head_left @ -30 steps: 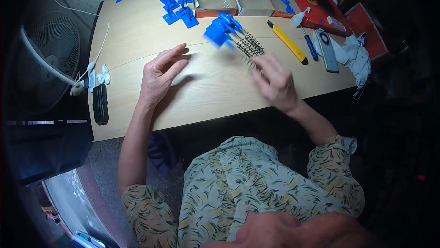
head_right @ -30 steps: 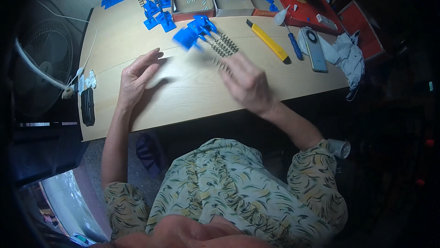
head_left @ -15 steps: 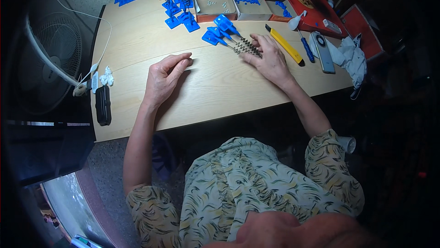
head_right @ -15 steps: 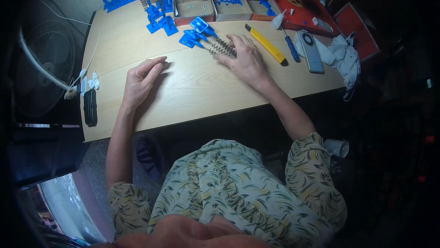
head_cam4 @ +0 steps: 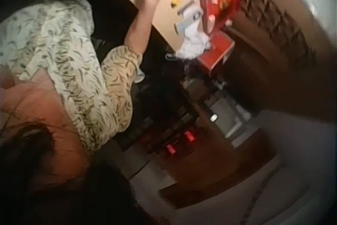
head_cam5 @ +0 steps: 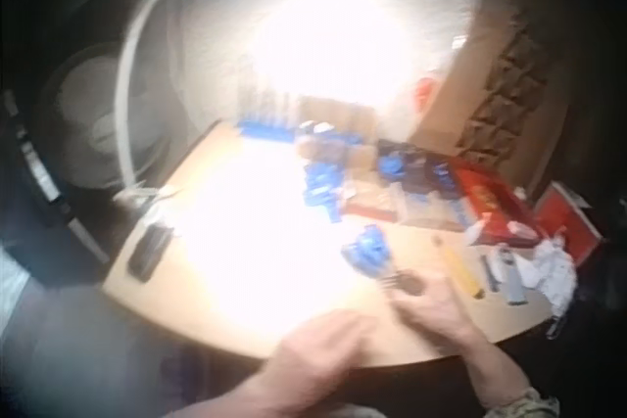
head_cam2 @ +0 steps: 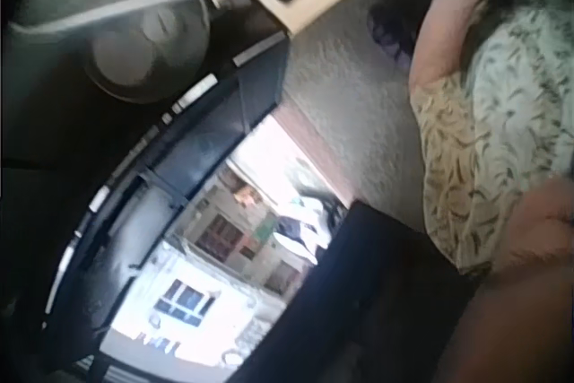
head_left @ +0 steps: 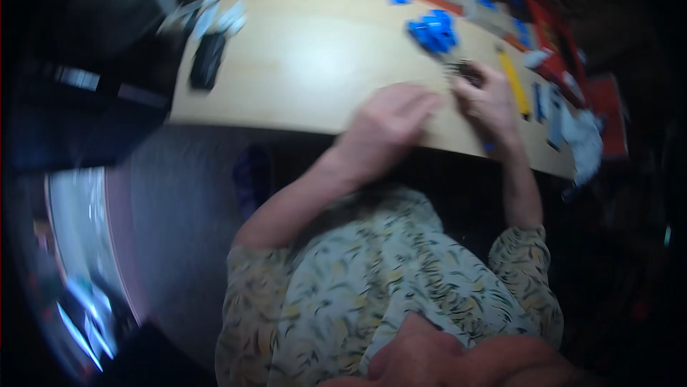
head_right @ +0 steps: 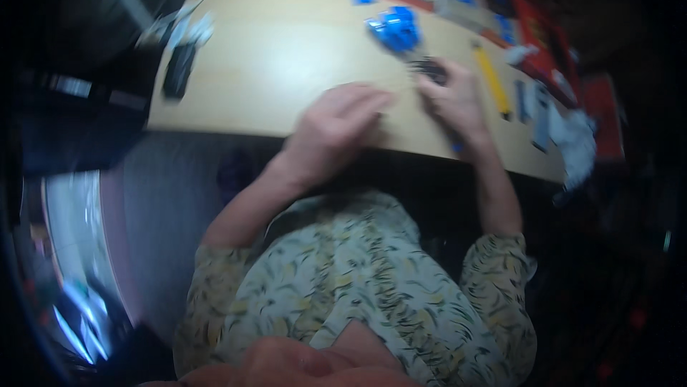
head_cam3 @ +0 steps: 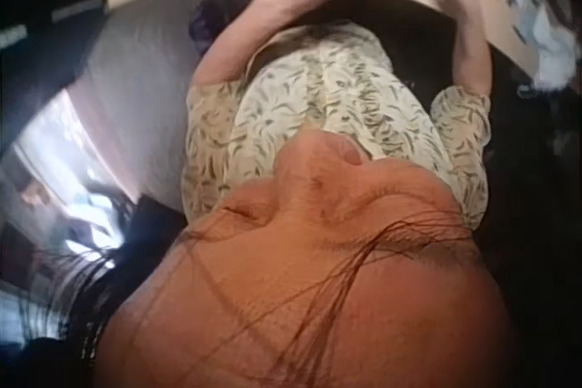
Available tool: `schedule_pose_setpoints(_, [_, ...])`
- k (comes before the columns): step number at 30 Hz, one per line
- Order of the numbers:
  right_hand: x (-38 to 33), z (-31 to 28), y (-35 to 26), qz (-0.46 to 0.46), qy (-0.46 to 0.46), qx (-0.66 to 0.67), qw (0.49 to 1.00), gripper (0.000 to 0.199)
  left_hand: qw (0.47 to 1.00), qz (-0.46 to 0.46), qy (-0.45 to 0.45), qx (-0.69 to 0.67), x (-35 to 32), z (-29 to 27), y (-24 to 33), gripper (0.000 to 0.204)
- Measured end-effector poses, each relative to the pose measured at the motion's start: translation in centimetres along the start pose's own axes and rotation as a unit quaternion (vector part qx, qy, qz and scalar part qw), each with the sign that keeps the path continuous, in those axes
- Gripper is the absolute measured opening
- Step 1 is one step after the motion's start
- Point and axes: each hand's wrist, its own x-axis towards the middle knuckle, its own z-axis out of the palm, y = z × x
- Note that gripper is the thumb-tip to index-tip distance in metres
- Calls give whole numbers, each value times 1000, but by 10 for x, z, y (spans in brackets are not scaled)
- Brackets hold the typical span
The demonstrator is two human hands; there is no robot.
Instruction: The person assembles small blue plastic components and springs by hand at a workbench, applying adhesive from a bottle to join the parts.
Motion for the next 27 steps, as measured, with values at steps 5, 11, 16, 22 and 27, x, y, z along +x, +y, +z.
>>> schedule_pose_setpoints(5, [-50,0,-10,-164,-227,38,959,32,940,63,129,311,-28,16,60,50])
schedule_pose_setpoints(11, [-77,67,-29,-76,-461,68,881,27,940,-94,-54,325,-96,-29,65,53])
schedule_pose_setpoints(16, [-71,129,-52,-19,-584,29,811,41,942,-135,-153,267,-169,-50,39,55])
schedule_pose_setpoints(22, [-54,115,-100,-227,-444,26,866,49,844,-528,-91,35,-305,-67,-16,52])
schedule_pose_setpoints(27, [-50,118,-79,-154,-471,18,868,29,712,-702,-5,-31,-498,-76,-48,63])
